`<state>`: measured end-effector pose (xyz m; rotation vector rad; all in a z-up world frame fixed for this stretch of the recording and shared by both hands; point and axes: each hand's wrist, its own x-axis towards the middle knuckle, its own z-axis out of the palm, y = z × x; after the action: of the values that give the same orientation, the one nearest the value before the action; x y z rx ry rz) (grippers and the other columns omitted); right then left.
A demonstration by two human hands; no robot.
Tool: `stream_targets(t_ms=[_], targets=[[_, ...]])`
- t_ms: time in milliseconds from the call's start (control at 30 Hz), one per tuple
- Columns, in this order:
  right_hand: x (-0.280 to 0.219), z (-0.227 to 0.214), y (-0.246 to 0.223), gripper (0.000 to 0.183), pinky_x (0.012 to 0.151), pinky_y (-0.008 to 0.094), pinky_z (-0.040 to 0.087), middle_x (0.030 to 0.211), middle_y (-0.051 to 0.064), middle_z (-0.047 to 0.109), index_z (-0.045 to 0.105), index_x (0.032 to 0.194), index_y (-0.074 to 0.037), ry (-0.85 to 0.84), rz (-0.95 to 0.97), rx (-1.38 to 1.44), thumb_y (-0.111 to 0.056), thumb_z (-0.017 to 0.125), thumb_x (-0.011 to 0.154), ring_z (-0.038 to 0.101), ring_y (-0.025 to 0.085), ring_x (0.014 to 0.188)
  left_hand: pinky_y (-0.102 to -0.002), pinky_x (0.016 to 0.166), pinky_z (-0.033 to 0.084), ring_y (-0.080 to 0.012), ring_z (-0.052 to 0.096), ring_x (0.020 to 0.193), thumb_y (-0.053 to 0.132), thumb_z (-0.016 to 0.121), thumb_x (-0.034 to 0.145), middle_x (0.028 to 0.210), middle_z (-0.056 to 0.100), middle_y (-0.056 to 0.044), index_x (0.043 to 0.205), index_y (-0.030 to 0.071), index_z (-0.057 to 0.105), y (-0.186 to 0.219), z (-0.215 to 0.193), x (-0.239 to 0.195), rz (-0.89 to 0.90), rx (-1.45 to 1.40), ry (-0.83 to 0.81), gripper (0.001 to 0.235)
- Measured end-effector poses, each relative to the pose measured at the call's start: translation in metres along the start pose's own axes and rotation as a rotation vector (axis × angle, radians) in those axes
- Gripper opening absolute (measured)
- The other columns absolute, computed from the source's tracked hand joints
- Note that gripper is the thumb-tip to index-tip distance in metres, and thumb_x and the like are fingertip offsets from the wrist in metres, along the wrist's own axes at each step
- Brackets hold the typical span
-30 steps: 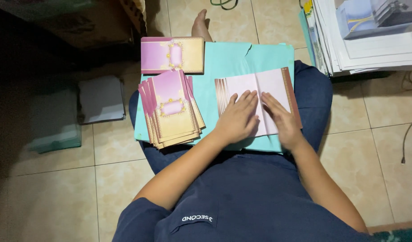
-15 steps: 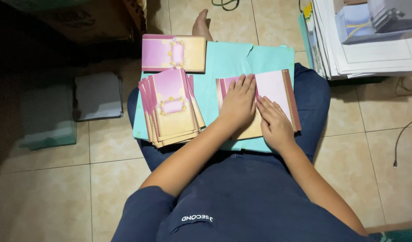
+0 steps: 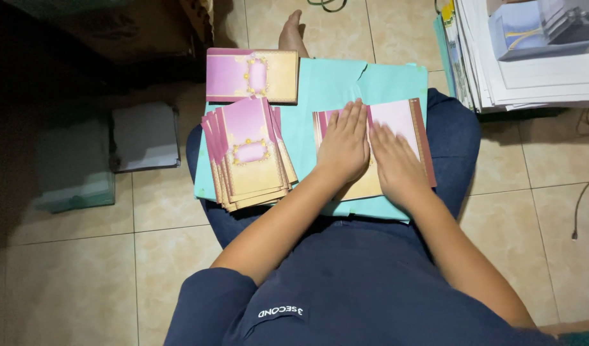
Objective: The person is sitting on the floor, picking up individual pink and gold cards from a pile and neatly stacking them on a light blue folder.
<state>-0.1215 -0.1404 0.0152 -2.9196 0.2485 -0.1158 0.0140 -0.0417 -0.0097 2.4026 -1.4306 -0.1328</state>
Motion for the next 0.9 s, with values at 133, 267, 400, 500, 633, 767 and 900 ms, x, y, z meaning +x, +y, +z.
stream_targets(t_ms=[133,267,400,500,633,767,900], targets=[[-0.046,0.010,-0.007,0.061,0.122,0.052,0.022,0.168,0.015,0.028,0.030,0.161,-0.005,-0.009,-0.021,0.027,-0.009,0.034,0.100,0.029,0.034,0.153,-0.052,0.127,0.010,-0.0349,0.017,0.157,0.024,0.023,0.103,0.168,0.022,-0.020,0.160,-0.003,0.023,0.006,-0.014,-0.002,-0.046,-0.002,-0.076,0.063],[-0.013,0.009,0.002,0.059,0.121,0.053,0.025,0.166,0.016,0.033,0.033,0.160,-0.004,0.017,-0.007,0.015,-0.009,0.037,0.101,0.032,0.035,0.151,-0.052,0.127,0.008,-0.0346,0.015,0.157,0.025,0.022,0.103,0.169,0.020,-0.020,0.160,-0.002,0.020,0.007,-0.016,-0.002,-0.043,0.007,-0.110,0.063],[0.048,0.015,0.020,0.055,0.122,0.051,0.024,0.163,0.020,0.037,0.038,0.157,0.002,0.089,-0.013,-0.014,-0.010,0.037,0.103,0.033,0.035,0.151,-0.052,0.128,0.007,-0.0340,0.013,0.157,0.025,0.021,0.104,0.169,0.019,-0.019,0.160,-0.001,0.020,0.005,-0.020,-0.003,-0.052,0.013,-0.122,0.062],[0.036,0.005,0.010,0.055,0.123,0.051,0.021,0.164,0.022,0.035,0.037,0.156,0.004,0.091,-0.003,-0.005,-0.009,0.037,0.103,0.031,0.037,0.152,-0.053,0.127,0.006,-0.0340,0.014,0.157,0.024,0.020,0.103,0.169,0.019,-0.020,0.160,-0.002,0.019,0.006,-0.017,0.000,-0.077,0.006,-0.130,0.062],[-0.024,0.008,-0.010,0.056,0.122,0.052,0.023,0.164,0.023,0.033,0.035,0.157,0.004,0.058,0.033,-0.002,-0.005,0.036,0.101,0.031,0.039,0.151,-0.053,0.127,0.007,-0.0332,0.013,0.158,0.025,0.020,0.103,0.169,0.018,-0.019,0.161,-0.001,0.018,0.008,-0.022,0.000,-0.082,0.009,-0.138,0.063],[-0.040,0.012,-0.011,0.059,0.123,0.050,0.021,0.167,0.018,0.029,0.031,0.159,-0.002,0.023,0.051,0.011,-0.007,0.037,0.100,0.028,0.034,0.153,-0.055,0.126,0.007,-0.0346,0.014,0.158,0.025,0.021,0.103,0.169,0.018,-0.020,0.161,-0.002,0.019,0.009,-0.023,-0.004,-0.066,0.004,-0.135,0.063],[0.015,0.012,0.008,0.059,0.122,0.049,0.024,0.164,0.021,0.035,0.034,0.158,0.001,0.088,0.010,-0.048,-0.007,0.041,0.100,0.032,0.035,0.151,-0.057,0.125,0.011,-0.0379,0.016,0.156,0.025,0.023,0.103,0.168,0.020,-0.019,0.163,0.010,0.020,0.007,-0.025,-0.004,-0.041,-0.002,-0.124,0.062]])
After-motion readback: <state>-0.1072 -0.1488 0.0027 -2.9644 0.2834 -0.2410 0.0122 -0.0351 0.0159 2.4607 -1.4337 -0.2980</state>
